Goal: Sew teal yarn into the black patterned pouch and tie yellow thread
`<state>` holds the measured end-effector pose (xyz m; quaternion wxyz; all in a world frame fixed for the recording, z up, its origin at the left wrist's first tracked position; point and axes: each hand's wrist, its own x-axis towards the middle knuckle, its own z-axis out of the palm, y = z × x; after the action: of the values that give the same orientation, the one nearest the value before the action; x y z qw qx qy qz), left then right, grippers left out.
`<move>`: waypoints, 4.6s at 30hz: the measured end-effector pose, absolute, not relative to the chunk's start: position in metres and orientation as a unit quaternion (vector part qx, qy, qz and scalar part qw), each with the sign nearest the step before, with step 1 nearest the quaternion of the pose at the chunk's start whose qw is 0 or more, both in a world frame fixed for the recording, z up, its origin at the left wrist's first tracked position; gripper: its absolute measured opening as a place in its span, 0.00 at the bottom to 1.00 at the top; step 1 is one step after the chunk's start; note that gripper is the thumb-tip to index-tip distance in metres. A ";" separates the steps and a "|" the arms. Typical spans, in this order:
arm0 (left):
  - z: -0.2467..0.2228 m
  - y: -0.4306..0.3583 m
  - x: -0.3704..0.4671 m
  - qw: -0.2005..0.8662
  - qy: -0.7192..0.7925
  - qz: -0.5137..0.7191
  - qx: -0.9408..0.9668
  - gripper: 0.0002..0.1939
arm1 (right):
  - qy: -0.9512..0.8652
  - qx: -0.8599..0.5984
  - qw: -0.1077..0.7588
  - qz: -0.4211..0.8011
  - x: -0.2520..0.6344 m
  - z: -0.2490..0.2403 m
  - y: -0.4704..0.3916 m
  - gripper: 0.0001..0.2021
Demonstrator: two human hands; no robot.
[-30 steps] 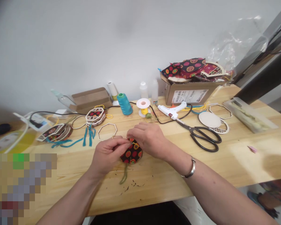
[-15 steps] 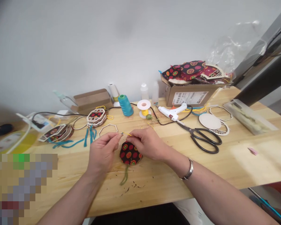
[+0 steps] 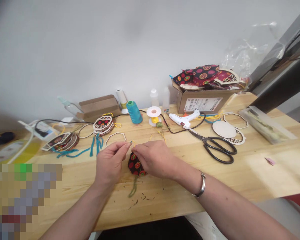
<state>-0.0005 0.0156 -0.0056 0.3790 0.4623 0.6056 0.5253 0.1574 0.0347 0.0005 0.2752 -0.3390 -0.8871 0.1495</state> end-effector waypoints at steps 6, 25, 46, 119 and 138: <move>-0.004 0.014 0.001 0.360 0.622 0.516 0.465 0.06 | -0.896 -0.314 0.289 0.122 0.160 0.000 0.036 0.10; -0.003 0.014 -0.001 0.400 0.540 0.415 0.614 0.06 | -0.917 -0.256 0.297 -0.080 0.171 0.010 0.045 0.11; -0.003 0.015 -0.004 0.362 0.594 0.508 0.507 0.07 | -0.842 -0.361 0.295 0.271 0.159 0.002 0.041 0.11; -0.005 0.013 0.002 0.542 0.516 0.550 0.371 0.07 | -0.628 -0.310 0.468 0.538 0.151 -0.007 0.046 0.17; 0.000 0.017 0.001 0.399 0.604 0.551 0.416 0.06 | -0.931 -0.283 0.227 -0.032 0.150 -0.008 0.028 0.10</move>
<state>0.0011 0.0174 0.0003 0.3987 0.4162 0.6036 0.5508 0.1497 0.0277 -0.0082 0.2270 -0.2832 -0.9313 -0.0325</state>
